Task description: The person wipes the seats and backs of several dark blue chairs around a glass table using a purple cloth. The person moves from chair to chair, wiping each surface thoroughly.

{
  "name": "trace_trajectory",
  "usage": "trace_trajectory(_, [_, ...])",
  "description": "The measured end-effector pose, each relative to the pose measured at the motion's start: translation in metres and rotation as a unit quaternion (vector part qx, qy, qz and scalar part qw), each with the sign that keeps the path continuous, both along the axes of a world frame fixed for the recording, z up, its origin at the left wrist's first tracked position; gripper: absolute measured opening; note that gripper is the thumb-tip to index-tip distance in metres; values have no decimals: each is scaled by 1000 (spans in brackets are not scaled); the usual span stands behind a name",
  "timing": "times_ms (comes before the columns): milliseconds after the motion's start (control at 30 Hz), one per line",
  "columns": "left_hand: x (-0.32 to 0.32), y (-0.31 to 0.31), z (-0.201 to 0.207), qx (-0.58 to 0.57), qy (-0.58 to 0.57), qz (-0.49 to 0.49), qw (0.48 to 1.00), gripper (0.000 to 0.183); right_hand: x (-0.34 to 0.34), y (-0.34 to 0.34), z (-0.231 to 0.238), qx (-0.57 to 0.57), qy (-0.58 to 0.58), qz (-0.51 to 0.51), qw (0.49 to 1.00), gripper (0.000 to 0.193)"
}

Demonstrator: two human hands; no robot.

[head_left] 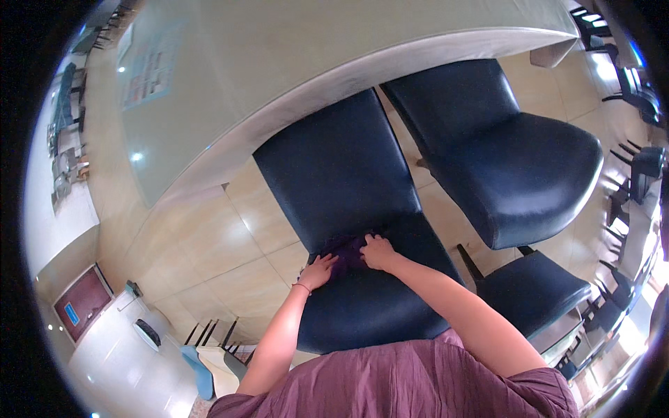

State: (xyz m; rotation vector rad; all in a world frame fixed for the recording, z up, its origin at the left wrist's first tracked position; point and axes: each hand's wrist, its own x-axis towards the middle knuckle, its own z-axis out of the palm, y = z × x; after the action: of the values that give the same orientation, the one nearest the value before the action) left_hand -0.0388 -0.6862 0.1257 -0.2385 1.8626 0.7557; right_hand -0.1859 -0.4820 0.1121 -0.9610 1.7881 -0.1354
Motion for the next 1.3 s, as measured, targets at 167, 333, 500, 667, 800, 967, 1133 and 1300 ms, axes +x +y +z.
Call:
trace_trajectory(167, [-8, -5, 55, -21, -15, 6, 1000, 52, -6, -2, 31, 20, -55, 28, 998, 32])
trace_trajectory(333, [-37, -9, 120, -22, 97, 61, 993, 40, -27, 2, 98, -91, -22, 8, 996, 35])
trace_trajectory(500, [-47, -5, 188, -55, 229, 61, 970, 36, -44, 15, 178, -197, 31, -42, 979, 33])
trace_trajectory(667, [-22, 19, 215, -87, 357, 97, 925, 31, -28, 43, 212, -300, 33, -114, 947, 27])
trace_trajectory(800, [-2, 31, 207, -127, 452, 138, 872, 23, -11, 48, 219, -339, 78, -154, 925, 23])
trace_trajectory(967, [9, 46, 188, -204, 554, 160, 791, 16, -4, 43, 212, -408, 155, -189, 880, 23])
trace_trajectory(1133, [3, 49, 190, -217, 576, 168, 770, 17, -1, 41, 205, -439, 215, -175, 855, 18])
trace_trajectory(1300, [7, 45, 186, -230, 578, 176, 763, 18, 2, 32, 206, -449, 238, -172, 844, 20])
